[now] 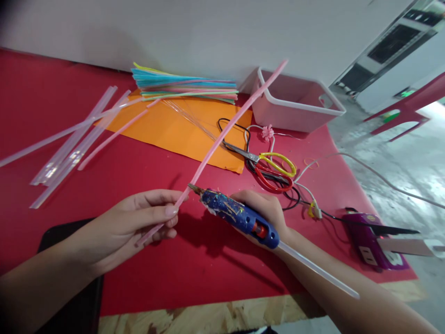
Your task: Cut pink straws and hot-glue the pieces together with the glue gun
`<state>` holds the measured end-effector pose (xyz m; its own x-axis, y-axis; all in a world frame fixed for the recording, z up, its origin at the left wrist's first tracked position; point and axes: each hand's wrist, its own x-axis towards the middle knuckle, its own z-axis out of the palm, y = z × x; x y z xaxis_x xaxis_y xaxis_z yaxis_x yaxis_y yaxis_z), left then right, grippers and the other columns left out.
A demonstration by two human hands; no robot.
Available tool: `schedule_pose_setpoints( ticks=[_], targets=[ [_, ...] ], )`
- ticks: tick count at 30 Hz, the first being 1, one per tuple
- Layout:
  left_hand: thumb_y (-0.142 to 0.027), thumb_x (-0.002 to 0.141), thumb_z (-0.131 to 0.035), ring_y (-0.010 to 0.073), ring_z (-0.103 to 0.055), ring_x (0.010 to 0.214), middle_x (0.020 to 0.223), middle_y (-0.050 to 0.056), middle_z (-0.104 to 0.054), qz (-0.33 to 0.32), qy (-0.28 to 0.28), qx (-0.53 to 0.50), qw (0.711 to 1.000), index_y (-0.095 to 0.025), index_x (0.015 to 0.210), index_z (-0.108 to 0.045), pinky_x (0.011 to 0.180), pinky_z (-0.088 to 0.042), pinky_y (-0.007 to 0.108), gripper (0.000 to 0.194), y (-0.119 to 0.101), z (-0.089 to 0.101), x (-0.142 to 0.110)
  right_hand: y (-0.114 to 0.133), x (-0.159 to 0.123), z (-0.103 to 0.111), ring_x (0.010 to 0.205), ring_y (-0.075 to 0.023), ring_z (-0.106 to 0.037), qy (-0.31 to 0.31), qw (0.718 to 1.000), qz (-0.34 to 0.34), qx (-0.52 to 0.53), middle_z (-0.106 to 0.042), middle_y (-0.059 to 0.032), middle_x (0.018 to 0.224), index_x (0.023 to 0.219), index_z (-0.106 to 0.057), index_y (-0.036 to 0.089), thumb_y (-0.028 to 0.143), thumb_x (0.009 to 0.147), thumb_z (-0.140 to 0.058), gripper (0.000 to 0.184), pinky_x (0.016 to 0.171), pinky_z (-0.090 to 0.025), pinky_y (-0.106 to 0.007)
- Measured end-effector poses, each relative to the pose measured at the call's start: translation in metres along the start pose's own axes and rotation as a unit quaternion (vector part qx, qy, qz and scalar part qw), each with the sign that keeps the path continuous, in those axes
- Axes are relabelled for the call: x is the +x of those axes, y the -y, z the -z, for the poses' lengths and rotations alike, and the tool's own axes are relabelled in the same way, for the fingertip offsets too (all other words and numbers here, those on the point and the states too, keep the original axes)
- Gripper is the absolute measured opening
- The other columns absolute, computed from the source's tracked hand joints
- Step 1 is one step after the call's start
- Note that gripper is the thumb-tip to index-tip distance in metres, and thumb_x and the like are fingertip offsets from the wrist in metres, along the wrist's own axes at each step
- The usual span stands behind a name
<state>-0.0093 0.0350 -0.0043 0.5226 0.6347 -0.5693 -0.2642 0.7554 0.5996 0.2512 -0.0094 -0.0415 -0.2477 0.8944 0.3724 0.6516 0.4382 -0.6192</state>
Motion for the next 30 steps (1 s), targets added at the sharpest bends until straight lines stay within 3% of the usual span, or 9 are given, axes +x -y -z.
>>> schedule_pose_setpoints(
  ticks=[10, 30],
  targets=[
    [-0.008, 0.074, -0.078, 0.0085, -0.067, 0.052, 0.060, -0.002, -0.068, 0.020, -0.015, -0.001, 1.000, -0.017, 0.083, -0.078, 0.053, -0.054, 0.014, 0.013, 0.0006, -0.0022, -0.0009, -0.0038, 0.0039, 0.0067, 0.073, -0.0164, -0.068, 0.108, 0.991, 0.054, 0.056, -0.071, -0.0057, 0.087, 0.098, -0.061, 0.021, 0.024, 0.091, -0.061, 0.008, 0.060, -0.052, -0.026],
    [0.001, 0.080, -0.069, 0.0085, -0.069, 0.053, 0.061, -0.001, -0.072, 0.012, -0.004, -0.022, 1.000, -0.017, 0.081, -0.080, 0.052, -0.056, 0.012, 0.021, 0.0012, -0.0027, -0.0004, -0.0028, 0.0053, 0.0067, 0.068, -0.0150, -0.067, 0.082, 0.994, 0.071, 0.011, -0.071, -0.0047, 0.085, 0.102, -0.060, 0.022, 0.028, 0.092, -0.061, 0.011, 0.061, -0.052, -0.025]
  ],
)
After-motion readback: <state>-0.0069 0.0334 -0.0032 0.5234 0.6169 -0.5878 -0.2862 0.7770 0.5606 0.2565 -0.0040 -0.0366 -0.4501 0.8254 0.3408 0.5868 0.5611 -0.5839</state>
